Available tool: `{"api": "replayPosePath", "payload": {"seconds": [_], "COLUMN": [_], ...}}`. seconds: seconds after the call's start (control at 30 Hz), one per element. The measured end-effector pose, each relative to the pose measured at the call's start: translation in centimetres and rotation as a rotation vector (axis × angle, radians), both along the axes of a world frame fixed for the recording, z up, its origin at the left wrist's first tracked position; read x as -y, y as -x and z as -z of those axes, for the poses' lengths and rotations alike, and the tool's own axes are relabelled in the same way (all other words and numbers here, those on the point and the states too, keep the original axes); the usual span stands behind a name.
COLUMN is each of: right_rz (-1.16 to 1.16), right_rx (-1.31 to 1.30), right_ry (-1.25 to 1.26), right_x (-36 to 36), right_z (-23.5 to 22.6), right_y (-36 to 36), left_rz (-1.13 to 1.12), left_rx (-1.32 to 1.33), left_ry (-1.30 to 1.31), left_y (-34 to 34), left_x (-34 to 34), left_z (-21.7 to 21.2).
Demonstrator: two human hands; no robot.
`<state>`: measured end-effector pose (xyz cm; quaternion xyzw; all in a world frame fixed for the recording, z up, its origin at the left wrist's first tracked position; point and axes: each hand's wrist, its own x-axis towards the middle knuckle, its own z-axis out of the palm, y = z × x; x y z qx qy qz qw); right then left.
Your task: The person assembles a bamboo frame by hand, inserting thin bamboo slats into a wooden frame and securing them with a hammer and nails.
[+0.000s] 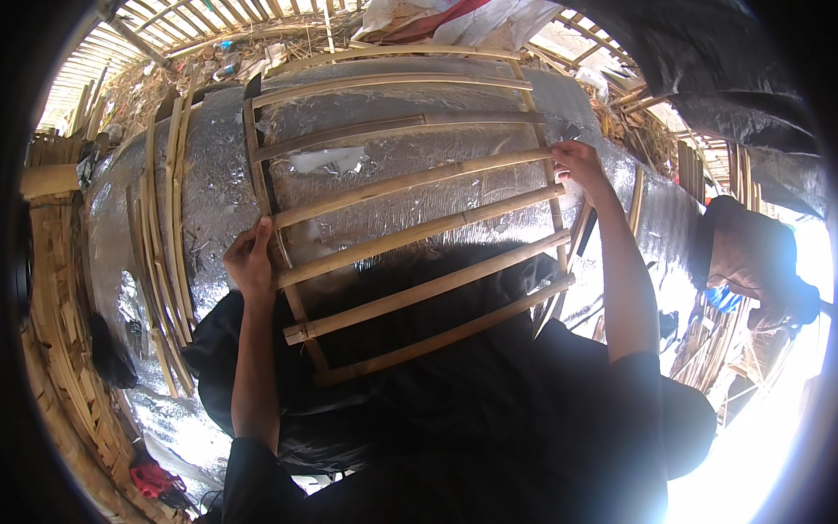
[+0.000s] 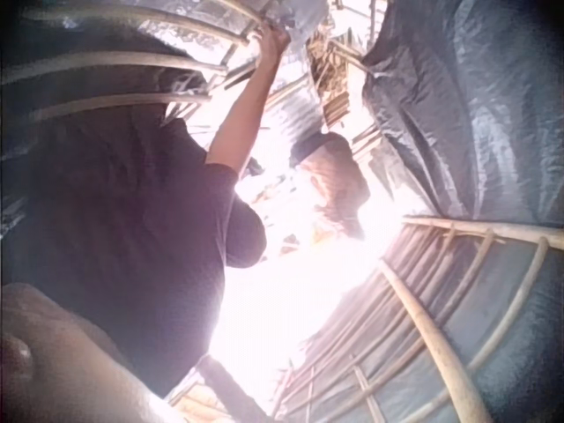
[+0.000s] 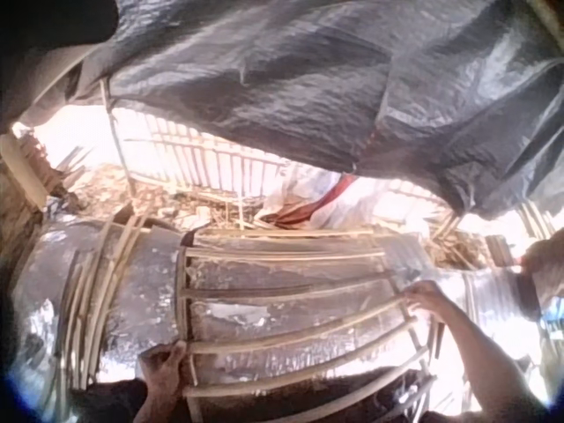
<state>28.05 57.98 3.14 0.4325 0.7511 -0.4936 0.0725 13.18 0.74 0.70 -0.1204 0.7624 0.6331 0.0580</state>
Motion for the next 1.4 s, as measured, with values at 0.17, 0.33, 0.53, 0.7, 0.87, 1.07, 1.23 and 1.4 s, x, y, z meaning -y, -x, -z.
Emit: {"api": "replayPosePath", "payload": {"seconds": [0.17, 0.33, 0.53, 0.7, 0.87, 1.07, 1.23, 1.4], "right_rz": [-0.019, -0.177, -0.261, -0.219, -0.226, -0.292, -0.285, -0.054], "right_rx": [-0.005, 0.080, 0.060, 0.005, 0.002, 0.205, 0.168, 0.227], "right_ry": [-0.041, -0.395, -0.520, -0.475, -0.461, -0.520, -0.430, -0.404], "right_x": [-1.2, -1.3, -1.0, -1.2, -1.1, 0.0, -0.4, -6.6], "right_z": [1.3, 3.0, 4.1, 5.0, 5.0, 2.3, -0.7, -3.4], "right_y": [0.1, 0.2, 0.5, -0.4, -0.2, 1.1, 1.1, -3.1], "left_rz": [0.038, 0.040, 0.084, 0.061, 0.020, 0.008, -0.013, -0.034], "left_rx": [-0.077, -0.084, -0.038, -0.060, -0.101, 0.022, 0.106, 0.085], "left_ry": [-0.013, -0.148, -0.059, -0.173, -0.063, -0.140, -0.325, -0.225], "left_y": [-0.2, -0.6, -0.7, -0.9, -0.6, 0.1, 0.4, 0.1], "left_x": [0.4, -0.1, -0.1, -1.4, 0.0, 0.8, 1.1, 0.9], "left_z": [0.8, 1.0, -0.1, -1.4, 1.0, 1.3, 2.6, 1.2]}}
